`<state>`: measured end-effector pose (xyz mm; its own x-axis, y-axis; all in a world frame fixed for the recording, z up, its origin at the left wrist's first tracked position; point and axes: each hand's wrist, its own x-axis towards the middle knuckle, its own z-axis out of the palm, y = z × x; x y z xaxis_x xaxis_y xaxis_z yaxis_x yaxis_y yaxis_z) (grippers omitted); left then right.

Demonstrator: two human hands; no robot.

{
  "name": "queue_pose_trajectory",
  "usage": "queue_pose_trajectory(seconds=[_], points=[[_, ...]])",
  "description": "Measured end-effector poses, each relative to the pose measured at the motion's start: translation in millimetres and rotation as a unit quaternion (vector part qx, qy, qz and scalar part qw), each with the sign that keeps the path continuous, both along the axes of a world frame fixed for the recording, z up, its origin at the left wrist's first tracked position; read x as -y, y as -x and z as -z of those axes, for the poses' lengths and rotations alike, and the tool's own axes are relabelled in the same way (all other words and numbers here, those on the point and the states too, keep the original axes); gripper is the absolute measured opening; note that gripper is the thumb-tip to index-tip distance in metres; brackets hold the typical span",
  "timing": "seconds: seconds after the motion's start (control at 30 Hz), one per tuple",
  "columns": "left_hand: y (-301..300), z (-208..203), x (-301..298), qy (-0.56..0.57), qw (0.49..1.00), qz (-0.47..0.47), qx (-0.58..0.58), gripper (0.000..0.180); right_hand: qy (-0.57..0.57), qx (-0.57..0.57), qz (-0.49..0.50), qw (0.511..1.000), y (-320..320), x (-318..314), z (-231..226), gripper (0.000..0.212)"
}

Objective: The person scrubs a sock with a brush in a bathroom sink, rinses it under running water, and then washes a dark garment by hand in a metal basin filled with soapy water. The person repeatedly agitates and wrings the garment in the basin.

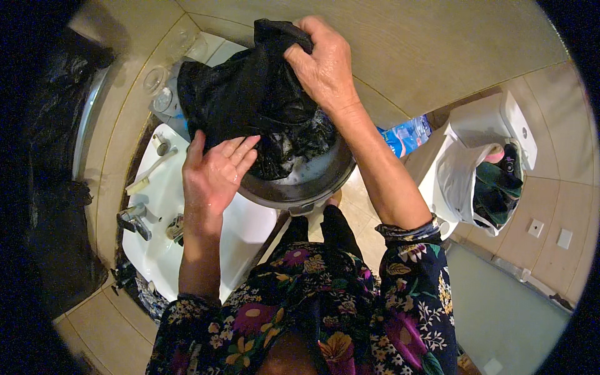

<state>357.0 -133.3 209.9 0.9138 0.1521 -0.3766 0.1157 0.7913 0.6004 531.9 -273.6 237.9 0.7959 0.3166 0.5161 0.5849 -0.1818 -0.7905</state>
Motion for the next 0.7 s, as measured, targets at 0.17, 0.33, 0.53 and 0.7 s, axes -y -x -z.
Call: queue_pose_trajectory(seconds=[0.17, 0.33, 0.53, 0.7], points=[[19, 21, -32, 0.073, 0.989, 0.078, 0.1, 0.087, -0.001, 0.183, -0.134, 0.974, 38, -7, -17, 0.032], [5, 32, -30, 0.075, 0.99, 0.062, 0.104, 0.062, 0.084, 0.225, -0.264, 0.934, 134, -36, -1, 0.032], [-9, 71, -1, 0.128, 0.988, -0.06, 0.067, 0.045, -0.06, 0.304, -0.18, 0.934, 132, -66, 64, 0.032], [-34, 89, 26, 0.18, 0.977, -0.106, -0.033, 0.031, 0.092, 0.084, -0.05, 0.991, 66, -50, 74, 0.026]])
